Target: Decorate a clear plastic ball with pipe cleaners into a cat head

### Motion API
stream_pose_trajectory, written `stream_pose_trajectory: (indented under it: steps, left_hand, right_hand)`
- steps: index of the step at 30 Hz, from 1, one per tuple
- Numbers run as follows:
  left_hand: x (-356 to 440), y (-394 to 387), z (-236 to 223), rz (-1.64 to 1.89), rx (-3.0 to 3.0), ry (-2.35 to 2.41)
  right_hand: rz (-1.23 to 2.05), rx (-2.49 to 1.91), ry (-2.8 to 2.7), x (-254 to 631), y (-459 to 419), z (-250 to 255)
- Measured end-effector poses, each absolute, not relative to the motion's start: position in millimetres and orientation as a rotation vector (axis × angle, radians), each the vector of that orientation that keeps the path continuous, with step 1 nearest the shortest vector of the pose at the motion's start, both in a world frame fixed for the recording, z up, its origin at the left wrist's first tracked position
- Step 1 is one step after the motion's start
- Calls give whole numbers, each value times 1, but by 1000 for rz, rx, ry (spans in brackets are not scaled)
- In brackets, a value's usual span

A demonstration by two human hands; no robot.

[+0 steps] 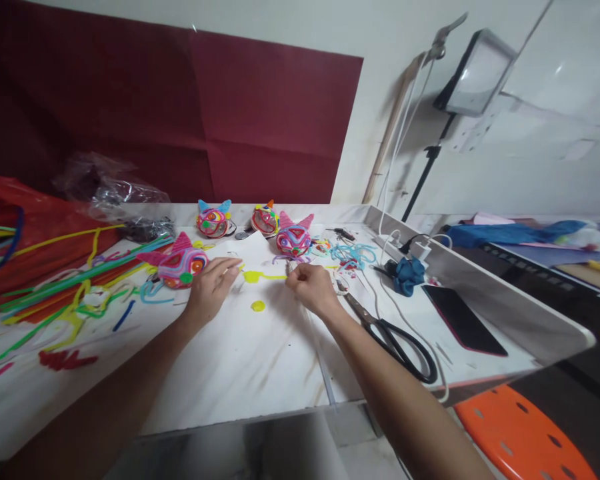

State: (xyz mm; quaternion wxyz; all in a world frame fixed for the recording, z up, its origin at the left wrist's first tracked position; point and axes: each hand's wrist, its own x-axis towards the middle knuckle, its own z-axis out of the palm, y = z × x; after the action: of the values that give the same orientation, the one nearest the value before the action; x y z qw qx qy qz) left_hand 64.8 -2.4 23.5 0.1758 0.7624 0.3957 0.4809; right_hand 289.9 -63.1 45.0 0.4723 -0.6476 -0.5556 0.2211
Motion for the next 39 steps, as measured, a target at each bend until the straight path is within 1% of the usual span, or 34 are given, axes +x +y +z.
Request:
stream_pose_trajectory:
  steps: [4,8,13,20,24,26,29,31,39]
  left_hand:
    - [72,-14,25,1090,1891,969]
    - [75,-15,22,1011,1740,915]
    - [69,-7,16,1059,2054,1062]
    - [62,2,19,1168,2243,1096]
    - [58,7,22,1227,2240,1125]
    - [56,10,23,1255,2118,1175]
    - [54,14,26,1260,1924,1216]
    - [54,15,27,1268,1914,1225]
    - [44,19,24,1373,2437,1436]
  right_hand:
    - [497,-1595,-1383,277,-64,46]
    - [390,-1594,-1441,268,-66,48]
    - [369,-1616,-1455,276,-64,49]
    - [95,-1714,-1506,297,-66,47]
    - [-29,-1722,-1556,303,-67,44]
    - [21,-1730,-1506,306,-69,45]
    - [243,-1696,-1402,310,-73,49]
    - [366,-1661,-1362,312,-76,50]
    - [546,-1607,-1356,309,-75,51]
